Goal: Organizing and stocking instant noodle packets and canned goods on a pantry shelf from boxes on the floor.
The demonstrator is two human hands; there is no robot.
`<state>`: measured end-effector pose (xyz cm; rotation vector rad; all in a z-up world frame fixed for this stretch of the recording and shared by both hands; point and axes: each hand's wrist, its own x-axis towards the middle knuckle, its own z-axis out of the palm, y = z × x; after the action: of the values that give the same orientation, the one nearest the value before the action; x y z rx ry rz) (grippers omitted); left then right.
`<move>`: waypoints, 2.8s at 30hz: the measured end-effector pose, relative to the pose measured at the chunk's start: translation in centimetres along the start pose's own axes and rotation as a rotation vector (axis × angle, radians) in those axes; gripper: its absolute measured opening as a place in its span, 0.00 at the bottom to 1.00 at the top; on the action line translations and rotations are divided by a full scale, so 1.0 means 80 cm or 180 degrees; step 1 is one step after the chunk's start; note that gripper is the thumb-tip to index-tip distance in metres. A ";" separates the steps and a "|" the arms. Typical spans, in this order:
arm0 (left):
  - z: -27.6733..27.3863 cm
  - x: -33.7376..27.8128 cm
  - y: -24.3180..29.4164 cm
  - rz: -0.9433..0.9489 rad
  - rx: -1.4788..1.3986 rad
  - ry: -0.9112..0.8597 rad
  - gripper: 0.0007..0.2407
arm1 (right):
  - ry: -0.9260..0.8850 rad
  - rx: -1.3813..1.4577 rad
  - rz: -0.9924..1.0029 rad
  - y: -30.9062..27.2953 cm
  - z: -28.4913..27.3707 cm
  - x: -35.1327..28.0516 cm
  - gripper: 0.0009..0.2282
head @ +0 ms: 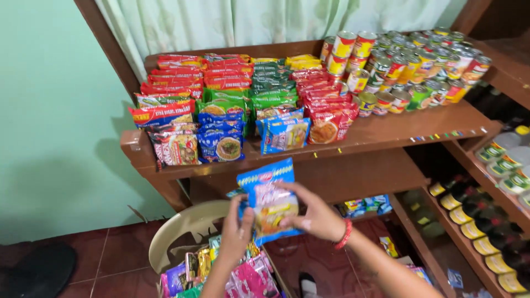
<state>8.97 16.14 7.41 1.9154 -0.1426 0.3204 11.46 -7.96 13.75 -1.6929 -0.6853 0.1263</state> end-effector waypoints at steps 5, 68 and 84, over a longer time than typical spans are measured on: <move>-0.020 0.074 0.023 -0.0076 -0.0192 0.0453 0.17 | 0.0388 -0.0514 -0.0376 0.008 -0.118 0.085 0.38; 0.201 0.421 0.111 0.0628 -0.0956 0.0319 0.22 | -0.1632 -0.0077 -0.0662 0.099 -0.375 0.406 0.35; 0.179 0.410 0.070 0.0434 -0.0510 0.0794 0.29 | -0.0835 -0.4715 0.0299 0.198 -0.472 0.584 0.47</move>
<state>41.10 2.61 17.21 1.6955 -0.1289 0.6182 72.16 -18.32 21.68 -3.1623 -0.9798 -0.1545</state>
